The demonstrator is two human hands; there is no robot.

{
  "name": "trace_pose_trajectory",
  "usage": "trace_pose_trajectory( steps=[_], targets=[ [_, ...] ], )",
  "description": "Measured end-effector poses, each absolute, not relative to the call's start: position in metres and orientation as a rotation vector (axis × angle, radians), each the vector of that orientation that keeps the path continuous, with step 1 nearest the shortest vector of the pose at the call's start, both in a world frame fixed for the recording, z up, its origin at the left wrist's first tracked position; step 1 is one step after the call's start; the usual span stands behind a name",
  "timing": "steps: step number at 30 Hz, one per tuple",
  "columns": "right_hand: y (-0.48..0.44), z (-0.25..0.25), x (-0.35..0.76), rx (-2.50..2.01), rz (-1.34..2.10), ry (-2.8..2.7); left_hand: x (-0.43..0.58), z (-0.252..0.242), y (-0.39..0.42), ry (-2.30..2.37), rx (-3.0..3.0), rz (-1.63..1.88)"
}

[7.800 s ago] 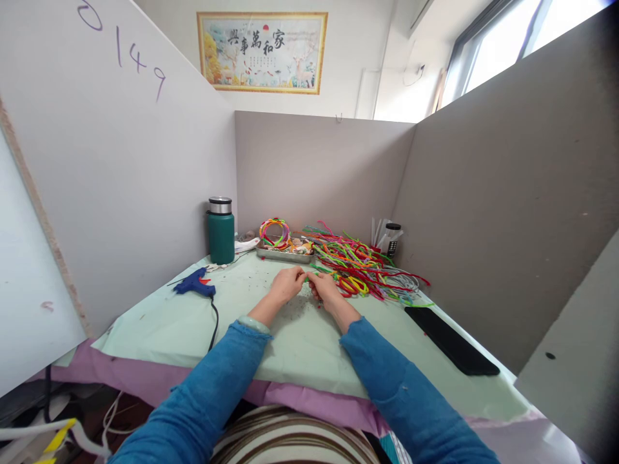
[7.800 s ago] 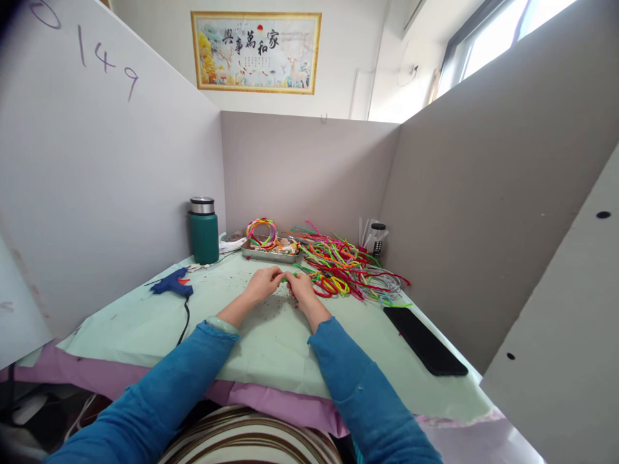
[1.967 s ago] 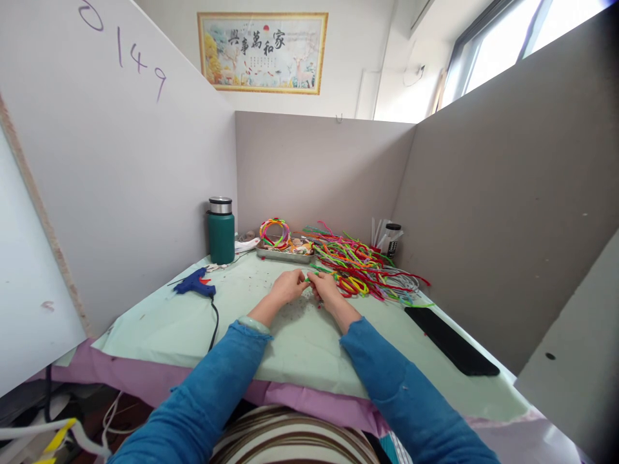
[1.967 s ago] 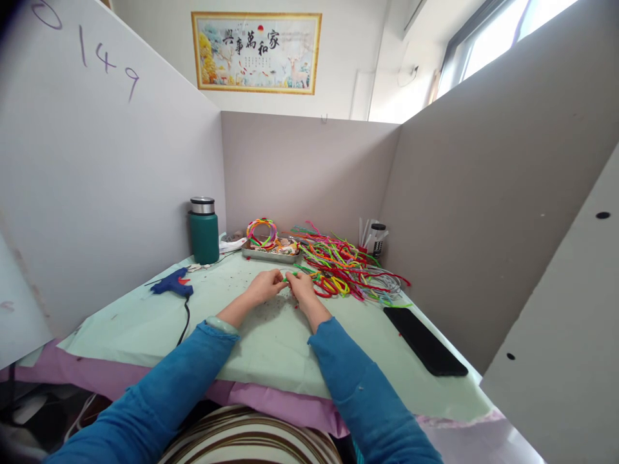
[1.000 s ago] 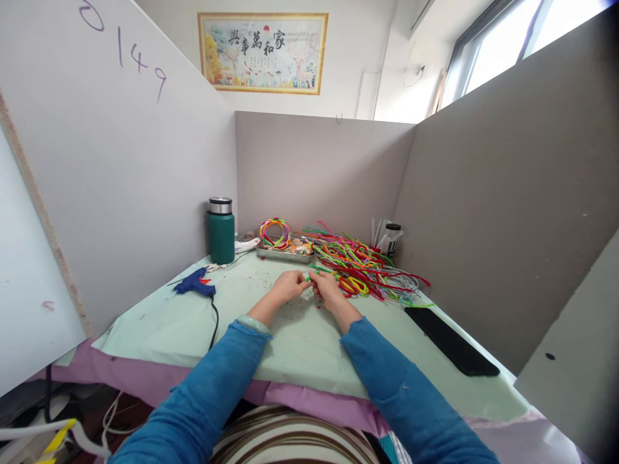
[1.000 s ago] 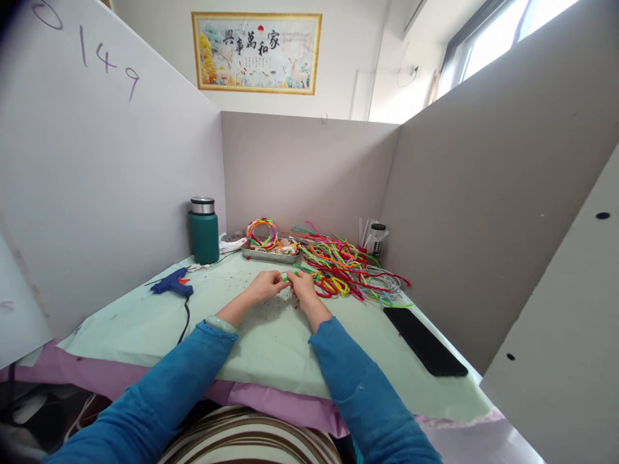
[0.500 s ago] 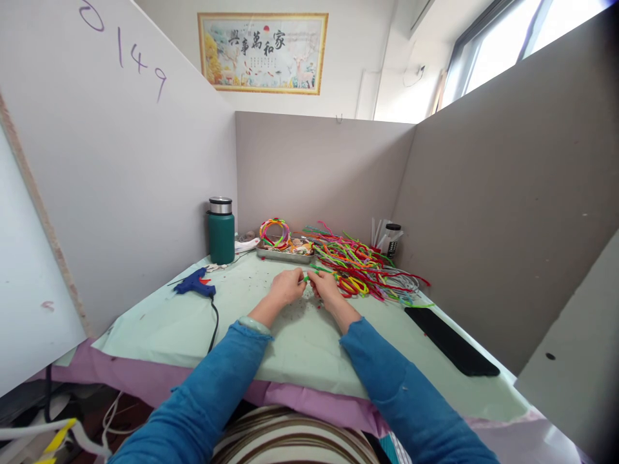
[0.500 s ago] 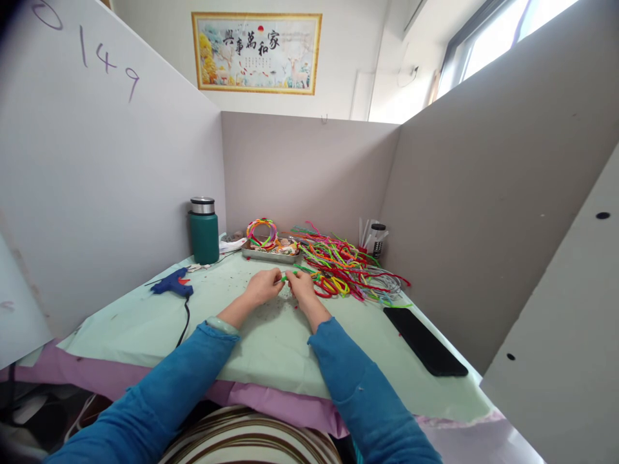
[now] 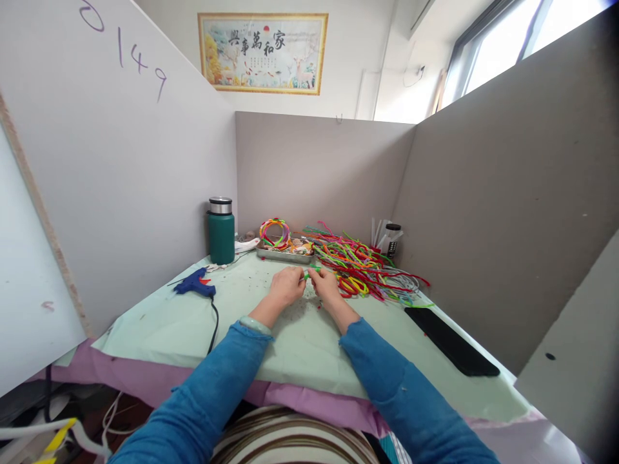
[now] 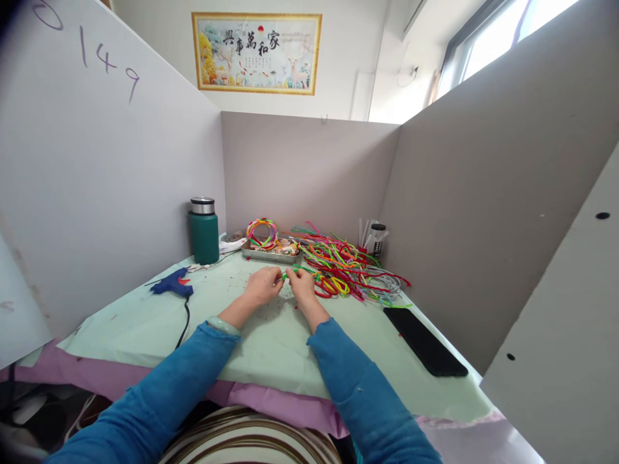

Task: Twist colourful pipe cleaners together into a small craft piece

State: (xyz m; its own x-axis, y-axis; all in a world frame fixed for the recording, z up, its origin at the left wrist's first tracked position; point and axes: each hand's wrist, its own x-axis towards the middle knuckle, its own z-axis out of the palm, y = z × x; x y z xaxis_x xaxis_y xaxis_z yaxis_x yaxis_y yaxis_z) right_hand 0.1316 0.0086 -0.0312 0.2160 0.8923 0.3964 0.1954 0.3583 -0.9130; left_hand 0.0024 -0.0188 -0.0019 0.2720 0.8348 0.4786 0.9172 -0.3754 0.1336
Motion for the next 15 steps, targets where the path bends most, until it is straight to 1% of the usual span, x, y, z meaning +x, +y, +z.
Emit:
trace_pose_trajectory(
  steps=[15],
  targets=[
    [0.0084,-0.0313,0.1309,-1.135,0.757,-1.226,0.0021,-0.0027,-0.0194,-1.622,-2.371,-0.639]
  ],
)
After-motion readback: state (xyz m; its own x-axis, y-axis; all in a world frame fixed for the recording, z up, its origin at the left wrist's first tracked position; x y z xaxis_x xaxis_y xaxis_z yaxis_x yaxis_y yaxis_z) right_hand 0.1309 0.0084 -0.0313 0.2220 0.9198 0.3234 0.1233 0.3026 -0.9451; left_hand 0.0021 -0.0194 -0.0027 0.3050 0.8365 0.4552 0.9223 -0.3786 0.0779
